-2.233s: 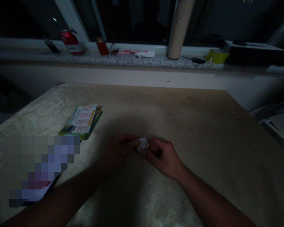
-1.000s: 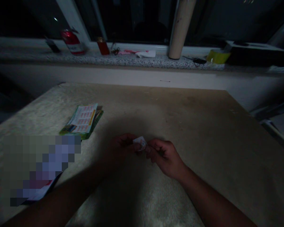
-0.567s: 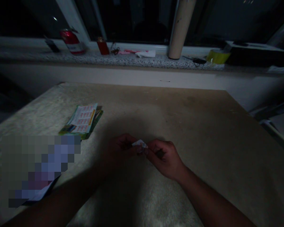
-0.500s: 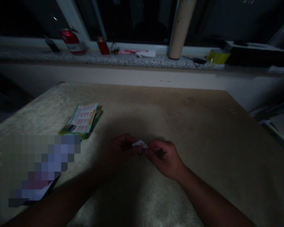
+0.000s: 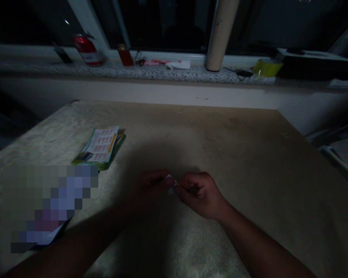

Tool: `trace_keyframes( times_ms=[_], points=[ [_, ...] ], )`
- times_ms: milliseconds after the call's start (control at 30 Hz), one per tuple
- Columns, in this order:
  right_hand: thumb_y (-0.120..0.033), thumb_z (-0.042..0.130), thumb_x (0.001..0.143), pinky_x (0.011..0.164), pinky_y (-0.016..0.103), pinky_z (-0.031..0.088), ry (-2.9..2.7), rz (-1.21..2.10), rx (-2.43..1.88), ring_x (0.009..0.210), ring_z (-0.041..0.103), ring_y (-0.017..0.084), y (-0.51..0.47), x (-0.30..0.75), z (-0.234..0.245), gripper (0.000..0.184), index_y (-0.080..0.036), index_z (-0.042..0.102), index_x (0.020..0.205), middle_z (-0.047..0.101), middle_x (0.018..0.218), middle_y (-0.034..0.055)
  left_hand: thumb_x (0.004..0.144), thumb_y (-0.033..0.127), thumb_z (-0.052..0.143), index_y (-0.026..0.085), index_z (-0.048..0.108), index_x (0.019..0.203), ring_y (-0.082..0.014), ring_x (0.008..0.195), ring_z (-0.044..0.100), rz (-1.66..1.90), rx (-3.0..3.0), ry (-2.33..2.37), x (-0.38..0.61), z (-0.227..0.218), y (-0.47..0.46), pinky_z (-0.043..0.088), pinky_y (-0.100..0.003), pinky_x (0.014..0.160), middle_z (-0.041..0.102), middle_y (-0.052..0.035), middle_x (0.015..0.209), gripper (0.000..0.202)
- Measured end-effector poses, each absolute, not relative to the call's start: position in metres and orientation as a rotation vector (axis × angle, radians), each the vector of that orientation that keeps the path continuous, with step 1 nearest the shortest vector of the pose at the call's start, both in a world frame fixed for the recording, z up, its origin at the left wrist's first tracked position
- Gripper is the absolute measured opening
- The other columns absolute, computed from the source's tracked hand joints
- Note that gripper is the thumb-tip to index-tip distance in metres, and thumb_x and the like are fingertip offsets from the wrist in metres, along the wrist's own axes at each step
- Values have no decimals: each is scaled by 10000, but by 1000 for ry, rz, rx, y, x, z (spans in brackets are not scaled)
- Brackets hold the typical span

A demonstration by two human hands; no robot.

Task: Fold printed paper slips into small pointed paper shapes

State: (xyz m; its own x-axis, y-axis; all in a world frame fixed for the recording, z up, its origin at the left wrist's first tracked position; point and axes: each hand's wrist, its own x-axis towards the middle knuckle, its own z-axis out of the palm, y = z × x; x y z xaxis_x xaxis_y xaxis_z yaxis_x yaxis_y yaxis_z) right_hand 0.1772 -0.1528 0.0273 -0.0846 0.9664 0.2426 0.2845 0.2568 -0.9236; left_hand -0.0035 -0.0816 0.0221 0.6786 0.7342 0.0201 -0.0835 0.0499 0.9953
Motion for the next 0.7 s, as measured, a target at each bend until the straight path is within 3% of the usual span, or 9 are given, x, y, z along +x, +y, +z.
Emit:
trace_keyframes(
  times_ms=[300, 700],
  points=[
    [-357, 665, 894, 434, 197, 331, -1295, 1225, -1091, 453, 455, 81, -153, 177, 25, 255, -161, 647, 731, 580, 536, -10, 855, 447, 705, 128, 698, 708, -118, 627, 576, 604, 1262, 552, -1, 24, -80, 445, -237, 636, 645, -17, 651, 351],
    [-396, 639, 902, 445, 202, 314, -1366, 1151, -1133, 473, 428, 81, -152, 179, 23, 322, -165, 581, 685, 529, 544, -18, 878, 406, 675, 122, 708, 750, -98, 583, 564, 575, 1470, 592, -11, 28, -81, 417, -201, 567, 640, -8, 625, 313]
  ],
)
